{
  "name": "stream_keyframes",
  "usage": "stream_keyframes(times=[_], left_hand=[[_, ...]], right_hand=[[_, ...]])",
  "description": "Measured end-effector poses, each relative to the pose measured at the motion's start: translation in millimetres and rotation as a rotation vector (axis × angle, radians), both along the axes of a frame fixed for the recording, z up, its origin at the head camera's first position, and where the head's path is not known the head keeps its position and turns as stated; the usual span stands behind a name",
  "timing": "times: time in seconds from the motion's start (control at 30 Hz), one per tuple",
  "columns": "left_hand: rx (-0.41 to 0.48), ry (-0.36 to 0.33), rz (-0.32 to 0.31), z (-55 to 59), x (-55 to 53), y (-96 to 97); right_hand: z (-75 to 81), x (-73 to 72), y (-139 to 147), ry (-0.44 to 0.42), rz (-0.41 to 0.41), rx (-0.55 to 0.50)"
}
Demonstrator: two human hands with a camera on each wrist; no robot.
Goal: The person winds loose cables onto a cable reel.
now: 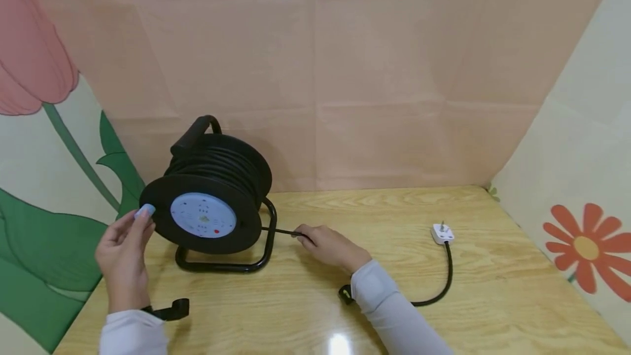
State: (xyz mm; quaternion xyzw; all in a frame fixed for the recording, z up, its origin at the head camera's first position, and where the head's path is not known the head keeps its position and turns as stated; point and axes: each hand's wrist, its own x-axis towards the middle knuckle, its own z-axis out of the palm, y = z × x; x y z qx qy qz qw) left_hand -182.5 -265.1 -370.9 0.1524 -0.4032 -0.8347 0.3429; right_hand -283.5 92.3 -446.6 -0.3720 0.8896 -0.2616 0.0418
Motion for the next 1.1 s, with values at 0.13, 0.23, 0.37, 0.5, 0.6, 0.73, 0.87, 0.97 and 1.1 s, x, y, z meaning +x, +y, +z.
stream_keyframes(times=[0.13, 0.23, 0.37, 0.5, 0.6, 0.73, 0.87, 0.97, 1.1], left_hand=[[0.03, 0.05, 0.022, 4.6, 0.1, 4.7], [0.027, 0.065, 0.036, 5.6, -0.6, 7.3], [0.031, 0.075, 0.048, 3.4, -1.3, 8.3], [0.054, 0.102, 0.054, 1.2, -2.5, 7.9], [0.059, 0.128, 0.058, 1.2, -4.1, 7.7], [0.062, 0.146, 0.071, 1.4, -5.2, 7.9], [0.07, 0.147, 0.085, 1.8, -5.0, 8.0], [0.073, 0.144, 0.086, 1.7, -5.3, 8.6], [0.072, 0.14, 0.088, 1.0, -6.0, 9.7]], right_hand=[[1.8, -4.2, 10, -0.055, -0.014, -0.022], [3.2, -8.1, 21, -0.092, -0.049, -0.038], [3.3, -13.8, 36, -0.137, -0.114, -0.047], [4.2, -21.3, 52, -0.156, -0.178, -0.051], [7.4, -26.0, 66, -0.158, -0.219, -0.054], [9.1, -31.0, 85, -0.156, -0.281, -0.069], [8.3, -34.2, 101, -0.152, -0.34, -0.087], [8.2, -35.3, 109, -0.151, -0.364, -0.085], [8.1, -35.9, 122, -0.136, -0.401, -0.049]])
